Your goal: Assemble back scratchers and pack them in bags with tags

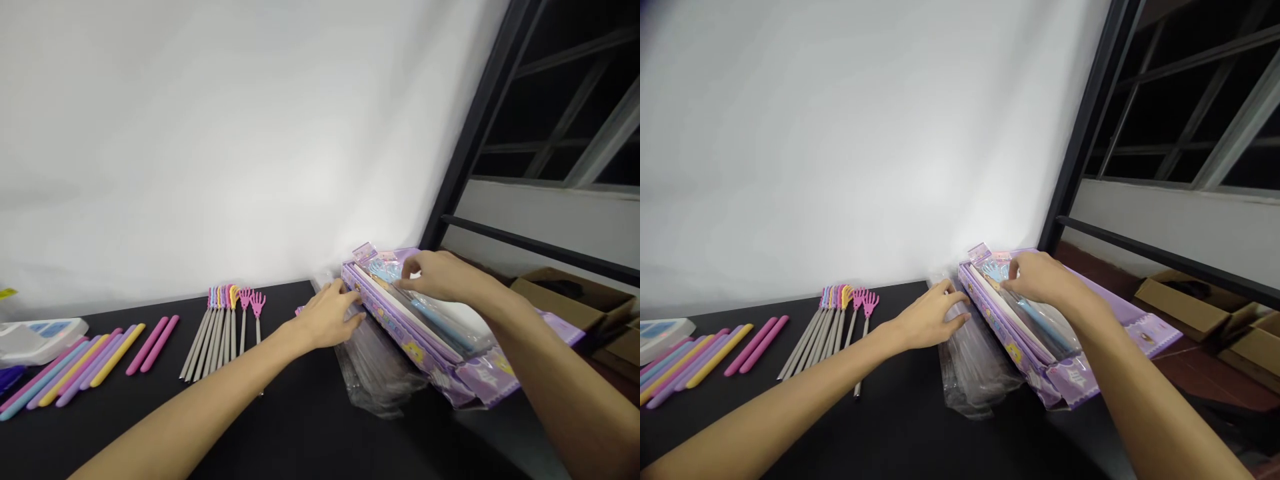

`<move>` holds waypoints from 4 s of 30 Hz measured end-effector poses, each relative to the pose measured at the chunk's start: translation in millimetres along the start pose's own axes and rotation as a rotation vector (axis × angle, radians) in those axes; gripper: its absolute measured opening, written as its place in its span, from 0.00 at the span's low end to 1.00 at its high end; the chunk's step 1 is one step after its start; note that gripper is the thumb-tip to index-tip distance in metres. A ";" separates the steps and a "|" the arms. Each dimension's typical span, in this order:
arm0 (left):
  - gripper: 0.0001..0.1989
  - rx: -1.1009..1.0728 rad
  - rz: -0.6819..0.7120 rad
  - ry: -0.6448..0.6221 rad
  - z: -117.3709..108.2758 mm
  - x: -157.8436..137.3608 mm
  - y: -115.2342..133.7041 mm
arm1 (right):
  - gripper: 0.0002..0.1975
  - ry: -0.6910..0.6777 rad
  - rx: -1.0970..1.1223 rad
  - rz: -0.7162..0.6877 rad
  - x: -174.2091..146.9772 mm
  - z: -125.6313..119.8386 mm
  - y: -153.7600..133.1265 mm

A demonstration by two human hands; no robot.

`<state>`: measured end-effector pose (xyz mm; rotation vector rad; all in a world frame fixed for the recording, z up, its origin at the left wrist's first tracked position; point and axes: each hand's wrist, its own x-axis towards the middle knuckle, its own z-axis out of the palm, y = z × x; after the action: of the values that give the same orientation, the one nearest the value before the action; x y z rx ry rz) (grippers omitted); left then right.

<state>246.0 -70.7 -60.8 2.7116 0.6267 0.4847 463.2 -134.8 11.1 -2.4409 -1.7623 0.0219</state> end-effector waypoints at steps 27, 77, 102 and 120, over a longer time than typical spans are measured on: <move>0.12 0.214 -0.588 -0.195 -156.2 -170.0 -120.3 | 0.08 -0.548 0.144 -0.302 17.9 76.6 -251.9; 0.12 -0.418 -0.275 -0.200 -145.2 -162.3 -112.7 | 0.06 -0.241 1.485 -0.256 30.0 58.9 -223.6; 0.15 -0.601 -0.239 0.051 -138.2 -155.3 -114.6 | 0.16 -0.382 1.500 -0.580 24.1 54.6 -212.7; 0.20 -0.232 -0.291 0.026 -150.4 -167.2 -121.1 | 0.20 -0.412 0.760 -0.649 29.2 32.4 -183.8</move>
<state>1.9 -11.8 -13.9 2.3512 0.8952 0.4848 296.1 -47.2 1.9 -1.3389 -2.0863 0.9759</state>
